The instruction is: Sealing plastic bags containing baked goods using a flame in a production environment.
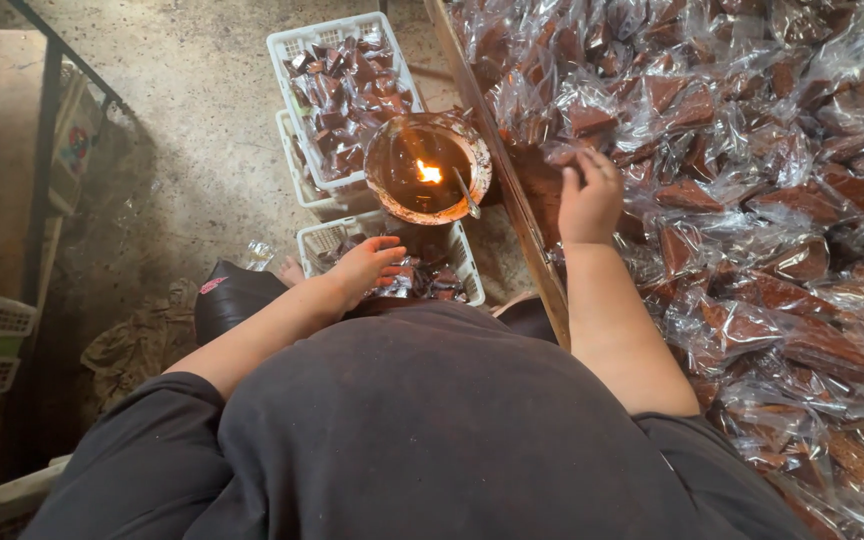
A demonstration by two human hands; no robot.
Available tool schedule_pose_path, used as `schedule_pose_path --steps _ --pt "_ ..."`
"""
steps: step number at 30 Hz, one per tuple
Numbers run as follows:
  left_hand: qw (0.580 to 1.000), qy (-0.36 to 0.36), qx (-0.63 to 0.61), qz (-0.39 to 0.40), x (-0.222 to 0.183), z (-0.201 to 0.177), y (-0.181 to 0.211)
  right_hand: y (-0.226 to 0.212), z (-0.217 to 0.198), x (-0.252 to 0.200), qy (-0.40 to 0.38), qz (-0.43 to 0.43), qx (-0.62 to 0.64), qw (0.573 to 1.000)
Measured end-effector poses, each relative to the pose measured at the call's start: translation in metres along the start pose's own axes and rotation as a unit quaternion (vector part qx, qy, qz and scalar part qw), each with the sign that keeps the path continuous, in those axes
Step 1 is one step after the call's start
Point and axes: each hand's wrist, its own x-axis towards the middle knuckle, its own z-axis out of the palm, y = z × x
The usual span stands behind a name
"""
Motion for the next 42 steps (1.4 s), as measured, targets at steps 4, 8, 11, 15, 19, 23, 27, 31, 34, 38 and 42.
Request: schedule_pose_path --steps 4,8,11,15,19,23,27,31,34,38,42 --pt "1.0 -0.014 -0.003 0.02 -0.017 0.003 0.012 -0.001 -0.003 0.004 0.109 0.03 0.073 0.991" --pt "0.999 -0.023 -0.008 0.031 -0.022 0.006 0.013 -0.033 -0.023 -0.002 -0.009 0.159 0.142 0.977" --pt "0.999 -0.028 -0.009 0.033 -0.018 0.007 0.01 -0.005 -0.003 -0.006 -0.039 0.134 0.056 0.989" --pt "0.998 -0.029 -0.044 0.041 -0.007 0.006 0.004 -0.028 -0.016 -0.006 0.018 0.073 0.173 0.982" --pt "0.977 -0.123 -0.172 0.019 -0.022 0.007 0.024 -0.114 -0.044 -0.011 -0.04 -0.059 0.406 0.911" --pt "0.954 -0.187 -0.234 0.007 -0.045 0.017 0.045 -0.144 -0.058 -0.033 -0.262 -0.122 0.451 0.844" --pt "0.942 -0.118 -0.3 0.092 -0.04 0.015 0.039 -0.143 -0.036 -0.042 -0.24 -0.064 0.408 0.879" --pt "0.914 -0.096 -0.347 0.185 -0.049 0.019 0.048 -0.155 -0.051 -0.037 -0.302 0.132 0.519 0.789" --pt "0.928 -0.096 -0.333 0.139 0.025 0.003 0.003 -0.147 -0.025 -0.046 -0.405 0.193 0.572 0.687" --pt "0.948 -0.034 -0.281 0.149 -0.008 0.015 0.017 -0.136 0.013 -0.064 -0.342 0.233 0.415 0.81" --pt "0.965 0.0 -0.227 0.133 0.003 0.005 0.003 -0.137 0.01 -0.07 -0.266 0.152 0.504 0.807"
